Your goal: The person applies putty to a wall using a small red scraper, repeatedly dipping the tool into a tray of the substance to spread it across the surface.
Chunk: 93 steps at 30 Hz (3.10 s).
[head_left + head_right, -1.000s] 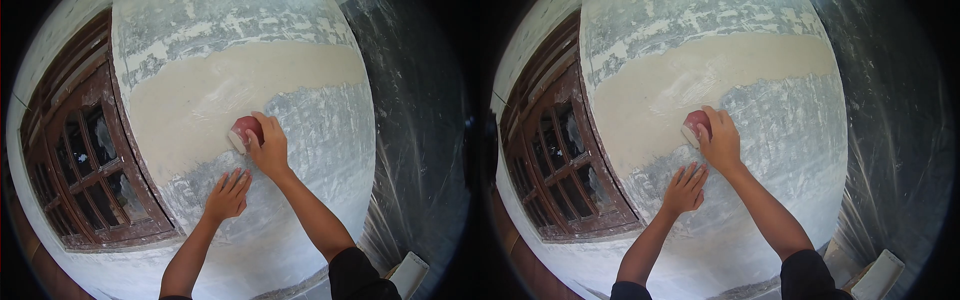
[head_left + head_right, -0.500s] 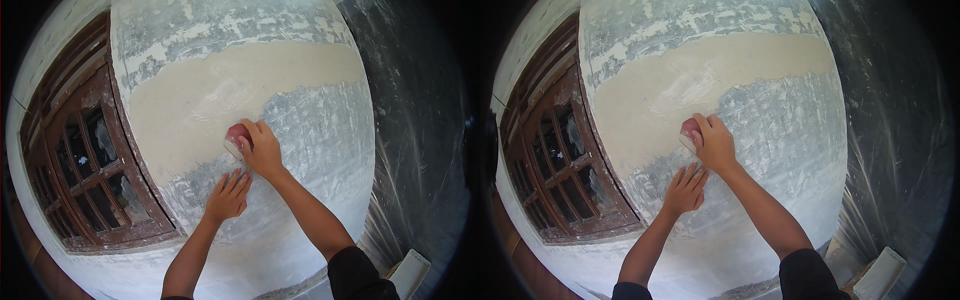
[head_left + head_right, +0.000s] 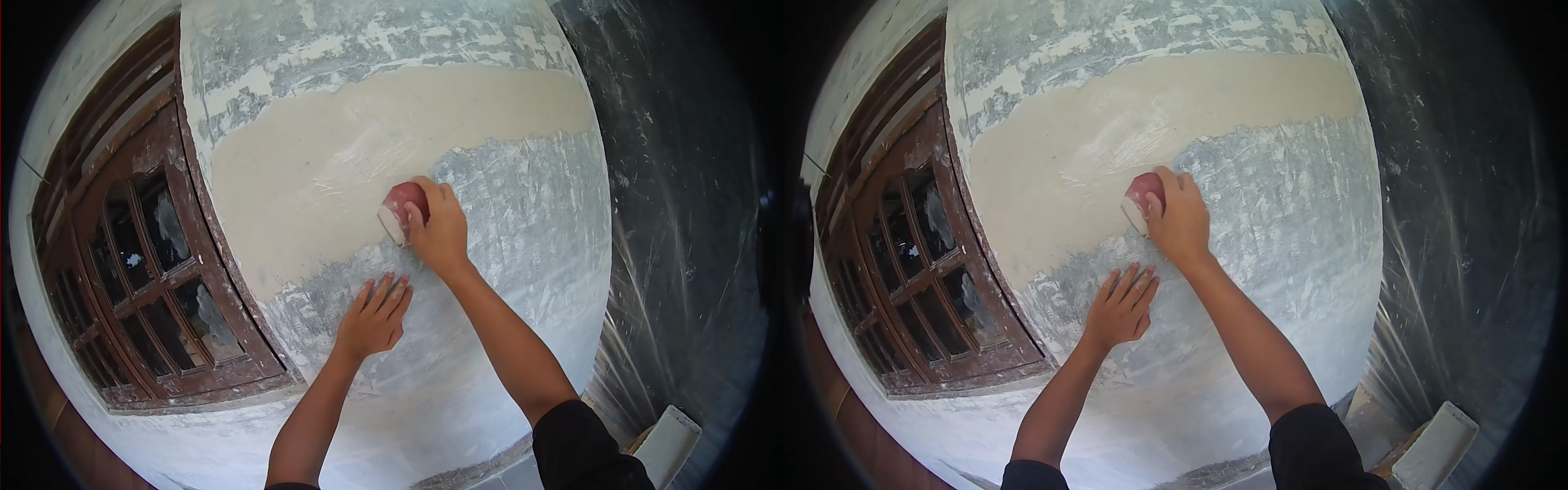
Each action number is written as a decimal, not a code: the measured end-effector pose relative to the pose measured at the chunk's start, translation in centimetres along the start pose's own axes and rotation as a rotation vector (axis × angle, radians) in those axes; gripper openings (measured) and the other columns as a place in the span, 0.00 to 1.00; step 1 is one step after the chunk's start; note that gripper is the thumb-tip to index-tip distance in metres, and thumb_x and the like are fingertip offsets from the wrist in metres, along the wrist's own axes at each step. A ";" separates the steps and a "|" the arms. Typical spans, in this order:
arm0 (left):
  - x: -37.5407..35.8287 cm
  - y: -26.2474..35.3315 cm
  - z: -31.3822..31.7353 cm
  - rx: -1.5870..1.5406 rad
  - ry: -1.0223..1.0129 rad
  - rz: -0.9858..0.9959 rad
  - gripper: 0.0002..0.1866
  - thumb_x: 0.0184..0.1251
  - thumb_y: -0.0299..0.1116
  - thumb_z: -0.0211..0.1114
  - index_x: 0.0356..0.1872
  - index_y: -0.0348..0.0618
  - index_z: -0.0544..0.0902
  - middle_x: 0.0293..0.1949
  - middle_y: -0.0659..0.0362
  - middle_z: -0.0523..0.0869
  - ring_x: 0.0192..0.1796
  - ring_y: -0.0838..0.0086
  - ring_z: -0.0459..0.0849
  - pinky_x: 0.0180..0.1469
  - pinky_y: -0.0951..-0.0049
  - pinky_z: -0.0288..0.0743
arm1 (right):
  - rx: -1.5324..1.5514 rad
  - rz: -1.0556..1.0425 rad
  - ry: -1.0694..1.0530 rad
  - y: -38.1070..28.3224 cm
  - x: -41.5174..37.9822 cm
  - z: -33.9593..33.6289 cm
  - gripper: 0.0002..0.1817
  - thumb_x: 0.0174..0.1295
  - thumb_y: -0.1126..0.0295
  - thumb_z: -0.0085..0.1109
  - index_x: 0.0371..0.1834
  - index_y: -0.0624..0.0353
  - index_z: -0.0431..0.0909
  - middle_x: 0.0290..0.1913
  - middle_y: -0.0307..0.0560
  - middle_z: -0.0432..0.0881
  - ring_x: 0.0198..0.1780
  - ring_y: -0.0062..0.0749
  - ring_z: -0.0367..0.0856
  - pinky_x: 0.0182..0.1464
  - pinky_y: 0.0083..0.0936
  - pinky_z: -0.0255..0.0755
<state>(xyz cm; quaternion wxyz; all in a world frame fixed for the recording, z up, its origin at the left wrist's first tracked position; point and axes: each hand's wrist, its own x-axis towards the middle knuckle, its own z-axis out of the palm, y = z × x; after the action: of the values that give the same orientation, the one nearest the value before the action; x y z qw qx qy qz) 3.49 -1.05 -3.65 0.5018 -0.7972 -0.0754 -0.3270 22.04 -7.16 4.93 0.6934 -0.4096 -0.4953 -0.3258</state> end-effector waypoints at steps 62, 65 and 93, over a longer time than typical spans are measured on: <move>3.2 13.8 0.7 -0.646 0.316 -0.387 0.24 0.51 0.29 0.63 0.54 0.40 0.79 0.49 0.53 0.82 0.57 0.57 0.77 0.60 0.53 0.64 | -0.128 0.469 0.165 4.2 -9.5 -13.6 0.17 0.66 0.79 0.54 0.58 0.68 0.71 0.49 0.64 0.82 0.50 0.52 0.83 0.55 0.39 0.74; 4.1 17.6 0.3 -0.747 0.336 -0.529 0.25 0.50 0.28 0.64 0.54 0.40 0.77 0.48 0.54 0.82 0.53 0.57 0.78 0.57 0.55 0.64 | -0.174 0.505 0.172 4.8 -11.3 -16.3 0.17 0.66 0.79 0.55 0.58 0.68 0.71 0.46 0.63 0.83 0.47 0.51 0.84 0.52 0.38 0.75; 9.5 57.3 -3.5 -1.473 -0.208 -0.620 0.17 0.59 0.29 0.62 0.51 0.42 0.77 0.44 0.55 0.85 0.49 0.55 0.81 0.51 0.55 0.70 | -0.704 1.028 0.363 12.0 -33.3 -51.5 0.16 0.67 0.83 0.52 0.58 0.63 0.73 0.47 0.60 0.84 0.50 0.46 0.85 0.53 0.34 0.75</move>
<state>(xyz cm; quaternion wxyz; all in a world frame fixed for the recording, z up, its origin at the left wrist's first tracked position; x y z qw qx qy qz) 35.04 -33.79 -40.02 -0.2756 -0.8925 -0.1045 -0.3414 44.06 -46.05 -38.76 0.6577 -0.7357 0.0254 -0.1595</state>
